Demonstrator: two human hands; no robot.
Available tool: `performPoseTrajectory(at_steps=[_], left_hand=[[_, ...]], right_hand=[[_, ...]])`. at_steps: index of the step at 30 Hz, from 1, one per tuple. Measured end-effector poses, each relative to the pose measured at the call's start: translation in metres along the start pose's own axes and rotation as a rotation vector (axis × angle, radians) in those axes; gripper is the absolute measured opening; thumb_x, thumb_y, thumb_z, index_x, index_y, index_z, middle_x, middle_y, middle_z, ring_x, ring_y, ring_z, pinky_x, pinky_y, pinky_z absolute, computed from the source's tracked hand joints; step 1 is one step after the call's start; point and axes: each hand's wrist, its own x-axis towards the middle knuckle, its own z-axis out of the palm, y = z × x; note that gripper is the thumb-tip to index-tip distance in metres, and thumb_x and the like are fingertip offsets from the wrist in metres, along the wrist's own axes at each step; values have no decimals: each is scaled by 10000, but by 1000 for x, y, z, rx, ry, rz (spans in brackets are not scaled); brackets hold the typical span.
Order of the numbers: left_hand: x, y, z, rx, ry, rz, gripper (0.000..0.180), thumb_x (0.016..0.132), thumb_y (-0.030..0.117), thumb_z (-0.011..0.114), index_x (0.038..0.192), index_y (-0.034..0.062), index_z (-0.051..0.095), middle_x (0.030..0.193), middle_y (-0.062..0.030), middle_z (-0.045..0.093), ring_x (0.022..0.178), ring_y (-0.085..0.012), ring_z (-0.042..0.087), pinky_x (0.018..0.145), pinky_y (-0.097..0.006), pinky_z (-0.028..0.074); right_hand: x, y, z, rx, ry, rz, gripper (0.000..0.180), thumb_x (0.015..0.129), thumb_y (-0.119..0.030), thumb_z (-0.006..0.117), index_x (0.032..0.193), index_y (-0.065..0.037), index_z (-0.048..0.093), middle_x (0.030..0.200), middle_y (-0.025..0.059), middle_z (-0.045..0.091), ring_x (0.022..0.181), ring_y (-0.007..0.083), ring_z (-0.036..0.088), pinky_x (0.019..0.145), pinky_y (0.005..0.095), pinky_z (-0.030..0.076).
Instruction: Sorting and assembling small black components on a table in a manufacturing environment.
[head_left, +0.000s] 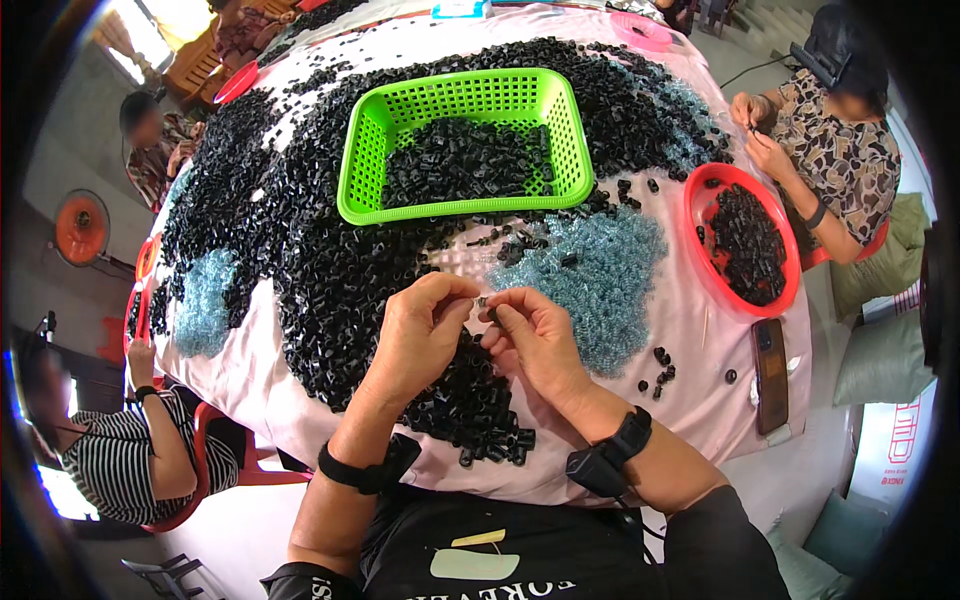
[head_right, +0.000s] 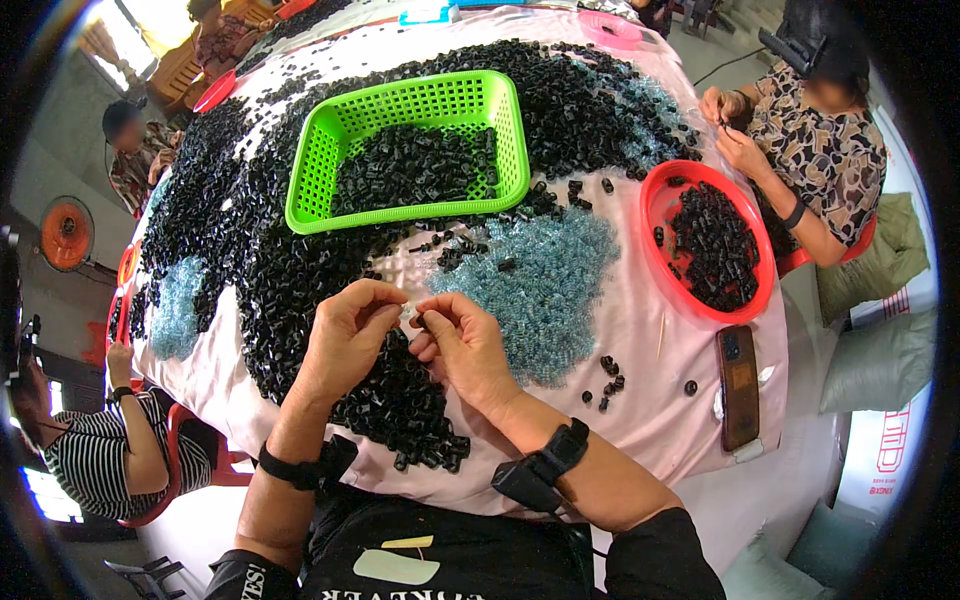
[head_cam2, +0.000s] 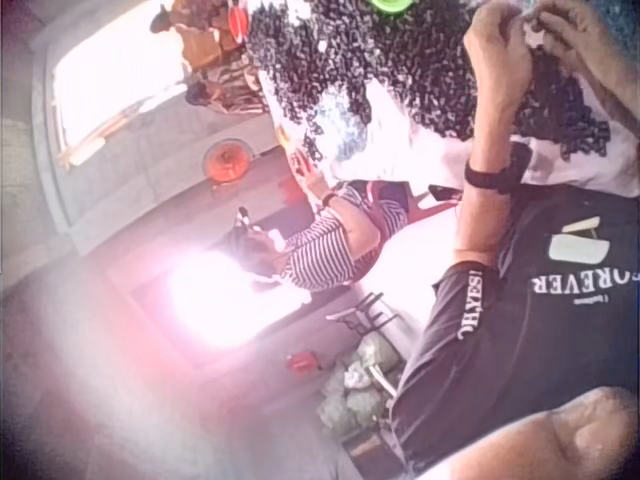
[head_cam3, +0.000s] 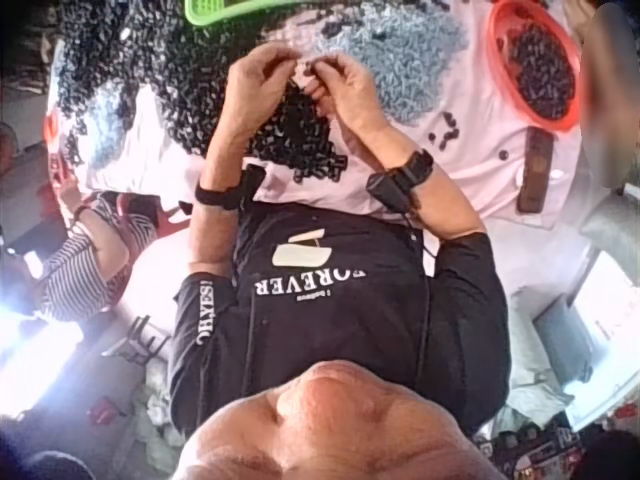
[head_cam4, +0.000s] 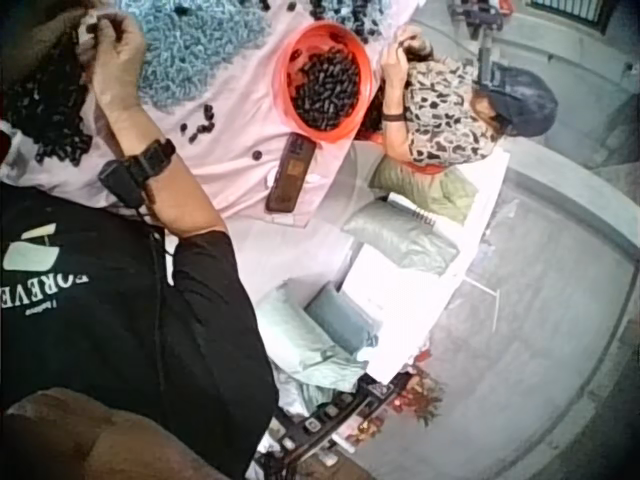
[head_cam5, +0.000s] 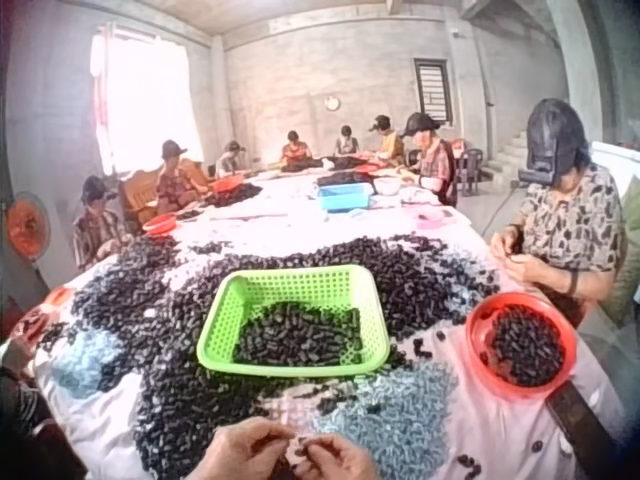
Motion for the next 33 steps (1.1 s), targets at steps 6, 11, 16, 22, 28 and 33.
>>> performPoseTrajectory(at_steps=[6,11,16,22,28,33], left_hand=[[-3,5,3,34,12,50,108,931,-9,645,1026,-17,696,842,-25,677,766,-57,596,660,-223,480],[-5,7,4,121,33,139,125,910,-41,629,998,-14,714,874,-88,677,772,-152,686,684,-279,536],[-7,6,7,78,12,156,135,912,-62,609,998,-34,709,935,-115,682,816,-191,714,720,-300,568],[-8,5,12,66,6,182,158,904,-89,597,1015,-53,705,995,-132,678,864,-218,713,767,-302,571],[-4,8,10,50,-4,236,174,906,-67,597,1039,-43,707,1022,-145,679,875,-253,708,800,-311,555],[17,-8,7,197,55,256,131,880,-20,637,986,-18,714,882,-158,687,820,-298,695,719,-364,537]], right_hand=[[1,2,1,0,-41,-10,168,1041,-49,511,1199,-22,561,990,59,675,809,93,687,596,186,520],[-4,-8,4,-31,-54,56,214,1026,-27,524,1239,-11,532,1046,59,657,885,110,705,622,174,526],[-5,-4,1,-24,-95,9,316,1004,6,535,1318,-12,505,1146,59,603,930,108,701,626,158,515],[-5,-3,1,-36,-111,-23,353,990,36,535,1339,-10,512,1157,57,594,963,101,683,665,164,529],[-2,2,-1,-4,-34,-46,343,1001,40,515,1340,-5,517,1160,74,593,945,129,693,784,223,575],[2,-11,-1,-124,122,-311,296,1018,9,511,1313,3,533,1085,96,633,902,155,707,793,256,584]])
